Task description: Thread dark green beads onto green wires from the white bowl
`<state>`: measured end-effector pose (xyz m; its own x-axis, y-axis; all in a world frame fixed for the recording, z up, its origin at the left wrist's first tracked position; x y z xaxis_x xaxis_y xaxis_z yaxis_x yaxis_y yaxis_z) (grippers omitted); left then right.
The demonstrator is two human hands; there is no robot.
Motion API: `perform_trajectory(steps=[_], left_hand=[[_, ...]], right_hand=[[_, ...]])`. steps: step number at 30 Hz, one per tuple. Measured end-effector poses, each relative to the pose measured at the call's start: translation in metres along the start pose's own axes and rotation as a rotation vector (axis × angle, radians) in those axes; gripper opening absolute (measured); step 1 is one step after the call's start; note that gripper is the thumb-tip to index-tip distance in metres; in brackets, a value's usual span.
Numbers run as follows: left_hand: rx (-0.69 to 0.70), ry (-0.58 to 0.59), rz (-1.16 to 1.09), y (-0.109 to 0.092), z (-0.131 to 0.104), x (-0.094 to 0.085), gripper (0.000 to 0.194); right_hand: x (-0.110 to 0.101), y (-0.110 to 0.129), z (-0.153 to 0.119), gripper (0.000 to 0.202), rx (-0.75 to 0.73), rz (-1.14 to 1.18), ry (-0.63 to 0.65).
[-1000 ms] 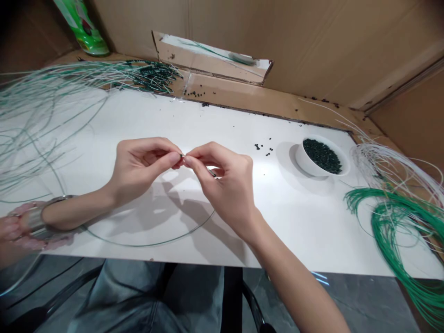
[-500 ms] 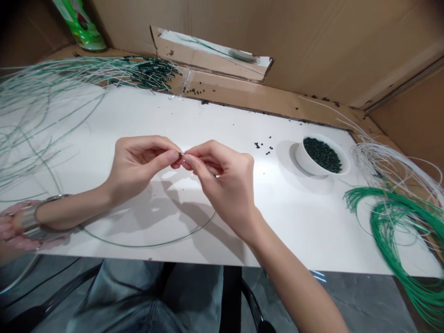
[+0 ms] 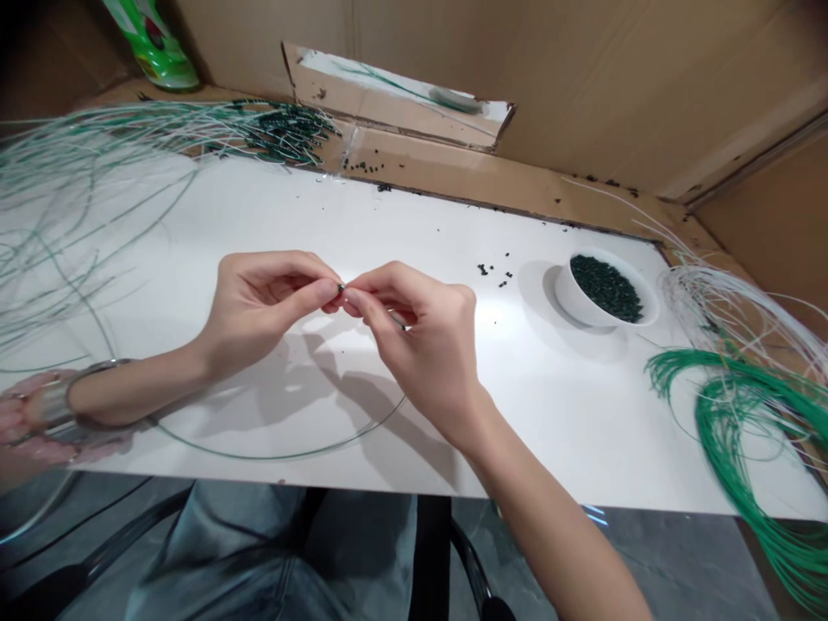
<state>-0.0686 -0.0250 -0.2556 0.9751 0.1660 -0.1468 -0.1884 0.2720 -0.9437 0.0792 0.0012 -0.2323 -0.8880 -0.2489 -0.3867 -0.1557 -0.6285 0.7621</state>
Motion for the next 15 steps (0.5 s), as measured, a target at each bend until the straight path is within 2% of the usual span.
perform_trajectory(steps=[9, 15], left_hand=[[-0.004, -0.010, 0.002, -0.0015, 0.0009, 0.0010, 0.013], [-0.018, 0.048, 0.005, 0.0013, 0.0017, 0.0013, 0.013]], right_hand=[[-0.0013, 0.0021, 0.0015, 0.009, -0.039, -0.035, 0.027], [-0.0028, 0.0034, 0.0039, 0.012, -0.131, -0.264, 0.059]])
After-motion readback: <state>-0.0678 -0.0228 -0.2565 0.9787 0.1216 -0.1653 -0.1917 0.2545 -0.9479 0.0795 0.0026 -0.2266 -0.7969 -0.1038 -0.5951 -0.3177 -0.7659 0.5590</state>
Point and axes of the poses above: each hand's wrist, its own z-axis towards the middle knuckle, its own x-axis out of the palm, y = z × x, the point moved 4 cm from there along z, towards the middle knuckle, and after that the axes turned 1 degree about y, right-handed, at the moved point
